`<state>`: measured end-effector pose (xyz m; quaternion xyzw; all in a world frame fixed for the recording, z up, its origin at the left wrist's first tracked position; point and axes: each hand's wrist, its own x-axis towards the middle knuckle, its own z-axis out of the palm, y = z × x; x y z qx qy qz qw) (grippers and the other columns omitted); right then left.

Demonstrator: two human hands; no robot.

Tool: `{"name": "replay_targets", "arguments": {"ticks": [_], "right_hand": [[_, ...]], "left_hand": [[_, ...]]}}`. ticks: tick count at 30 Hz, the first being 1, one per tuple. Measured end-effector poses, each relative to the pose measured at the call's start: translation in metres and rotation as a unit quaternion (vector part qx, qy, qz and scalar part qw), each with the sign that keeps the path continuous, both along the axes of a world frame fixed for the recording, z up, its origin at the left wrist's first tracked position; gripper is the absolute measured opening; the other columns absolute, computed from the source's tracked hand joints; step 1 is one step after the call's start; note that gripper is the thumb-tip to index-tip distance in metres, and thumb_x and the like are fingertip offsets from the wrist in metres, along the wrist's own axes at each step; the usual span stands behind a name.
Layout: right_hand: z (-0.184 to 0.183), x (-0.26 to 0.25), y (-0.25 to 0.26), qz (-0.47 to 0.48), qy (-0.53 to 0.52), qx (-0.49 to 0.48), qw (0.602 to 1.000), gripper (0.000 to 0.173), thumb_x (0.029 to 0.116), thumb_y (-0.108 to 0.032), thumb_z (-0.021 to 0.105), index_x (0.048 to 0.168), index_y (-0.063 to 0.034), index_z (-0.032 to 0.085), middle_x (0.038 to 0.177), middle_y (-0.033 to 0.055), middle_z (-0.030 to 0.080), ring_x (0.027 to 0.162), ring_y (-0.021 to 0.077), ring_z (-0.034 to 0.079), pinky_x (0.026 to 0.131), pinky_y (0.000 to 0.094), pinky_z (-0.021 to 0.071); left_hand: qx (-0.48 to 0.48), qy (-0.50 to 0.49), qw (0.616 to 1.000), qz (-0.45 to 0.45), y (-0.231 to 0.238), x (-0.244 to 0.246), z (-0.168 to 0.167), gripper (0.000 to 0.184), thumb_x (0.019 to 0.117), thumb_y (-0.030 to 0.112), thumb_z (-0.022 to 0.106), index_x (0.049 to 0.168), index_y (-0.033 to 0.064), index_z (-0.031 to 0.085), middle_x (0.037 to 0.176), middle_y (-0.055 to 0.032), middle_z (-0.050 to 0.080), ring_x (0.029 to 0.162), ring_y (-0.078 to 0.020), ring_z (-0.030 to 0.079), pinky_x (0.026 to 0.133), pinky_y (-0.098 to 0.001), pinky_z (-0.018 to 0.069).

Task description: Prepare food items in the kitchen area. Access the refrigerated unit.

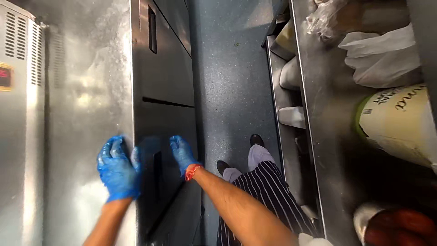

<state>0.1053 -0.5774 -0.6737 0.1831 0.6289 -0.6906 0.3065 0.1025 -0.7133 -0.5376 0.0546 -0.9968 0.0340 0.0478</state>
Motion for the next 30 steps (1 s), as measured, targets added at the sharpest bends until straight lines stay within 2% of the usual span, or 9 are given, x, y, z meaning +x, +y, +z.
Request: {"name": "replay_targets", "arguments": {"ticks": [2,5,7,10,17,19,22,26,30], "right_hand": [[0.006,0.000,0.009,0.011,-0.085,-0.069,0.994,0.029,0.1088,-0.025,0.049,0.130,-0.0100,0.063,0.118,0.0130,0.068,0.105,0.0254,0.067,0.092,0.0474,0.0545],[0.014,0.027,-0.011,0.024,-0.200,-0.179,0.963,0.025,0.1069,-0.017,0.053,0.126,-0.0030,0.061,0.102,0.0120,0.068,0.084,0.0181,0.065,0.075,0.0353,0.0557],[0.031,0.048,-0.024,0.028,-0.197,-0.213,0.957,0.033,0.1071,-0.020,0.053,0.133,-0.0009,0.059,0.123,0.0158,0.067,0.107,0.0206,0.067,0.092,0.0382,0.0558],[0.053,0.048,-0.039,-0.023,-0.168,-0.215,0.962,0.042,0.1082,-0.025,0.051,0.142,-0.0005,0.054,0.143,0.0184,0.058,0.133,0.0245,0.054,0.113,0.0430,0.0428],[0.046,0.053,-0.038,-0.081,-0.136,-0.149,0.976,0.040,0.1108,-0.023,0.042,0.138,0.0029,0.055,0.138,0.0211,0.060,0.129,0.0266,0.056,0.110,0.0437,0.0442],[0.045,0.064,-0.008,-0.098,-0.120,-0.128,0.980,0.038,0.1107,-0.021,0.042,0.137,0.0024,0.057,0.139,0.0199,0.060,0.131,0.0244,0.056,0.112,0.0415,0.0429],[0.038,0.071,0.052,-0.095,-0.067,-0.087,0.989,0.034,0.1095,-0.023,0.046,0.127,-0.0025,0.066,0.126,0.0139,0.067,0.119,0.0186,0.062,0.105,0.0382,0.0478],[0.055,0.067,0.148,0.079,-0.008,-0.055,0.995,0.049,0.1011,-0.057,0.054,0.137,-0.0240,0.060,0.122,0.0059,0.068,0.103,0.0208,0.066,0.085,0.0474,0.0550],[0.105,0.021,0.209,0.272,0.147,0.164,0.937,0.080,0.0830,-0.032,0.086,0.151,-0.0092,0.049,0.143,0.0163,0.057,0.120,0.0355,0.062,0.095,0.0586,0.0522]], "left_hand": [[-0.006,-0.008,1.000,0.015,0.000,0.005,0.002,0.065,0.0967,0.045,0.041,0.141,-0.0018,0.053,0.148,-0.0273,0.049,0.138,-0.0511,0.044,0.111,-0.0653,0.0352],[-0.011,-0.026,0.999,0.027,-0.002,0.004,0.001,0.063,0.0969,0.042,0.043,0.144,0.0009,0.051,0.152,-0.0242,0.046,0.141,-0.0473,0.041,0.114,-0.0633,0.0330],[-0.009,-0.027,0.999,0.026,0.001,0.002,0.003,0.063,0.0969,0.042,0.043,0.144,0.0005,0.051,0.152,-0.0239,0.046,0.141,-0.0472,0.041,0.114,-0.0633,0.0331],[-0.008,-0.029,0.999,0.022,0.003,0.002,0.005,0.064,0.0978,0.043,0.041,0.144,-0.0007,0.050,0.152,-0.0248,0.046,0.142,-0.0484,0.040,0.115,-0.0632,0.0324],[-0.004,0.015,1.000,-0.023,-0.015,0.006,-0.006,0.063,0.1036,0.047,0.029,0.144,0.0049,0.054,0.152,-0.0214,0.049,0.144,-0.0471,0.040,0.115,-0.0637,0.0325],[0.013,-0.009,1.000,-0.010,-0.005,0.009,0.004,0.064,0.1027,0.045,0.026,0.144,0.0040,0.053,0.153,-0.0223,0.047,0.144,-0.0478,0.039,0.115,-0.0641,0.0312],[0.021,-0.010,1.000,-0.002,-0.006,0.004,0.003,0.066,0.1013,0.045,0.026,0.144,0.0015,0.051,0.151,-0.0247,0.046,0.140,-0.0495,0.041,0.111,-0.0670,0.0323],[0.030,-0.051,0.998,0.013,0.000,0.005,0.012,0.056,0.1040,0.037,0.034,0.145,0.0015,0.048,0.152,-0.0282,0.042,0.139,-0.0517,0.040,0.110,-0.0689,0.0336],[0.025,-0.061,0.998,0.004,0.005,0.001,0.016,0.054,0.1059,0.034,0.036,0.144,-0.0021,0.047,0.152,-0.0310,0.041,0.139,-0.0536,0.040,0.111,-0.0684,0.0334]]}}
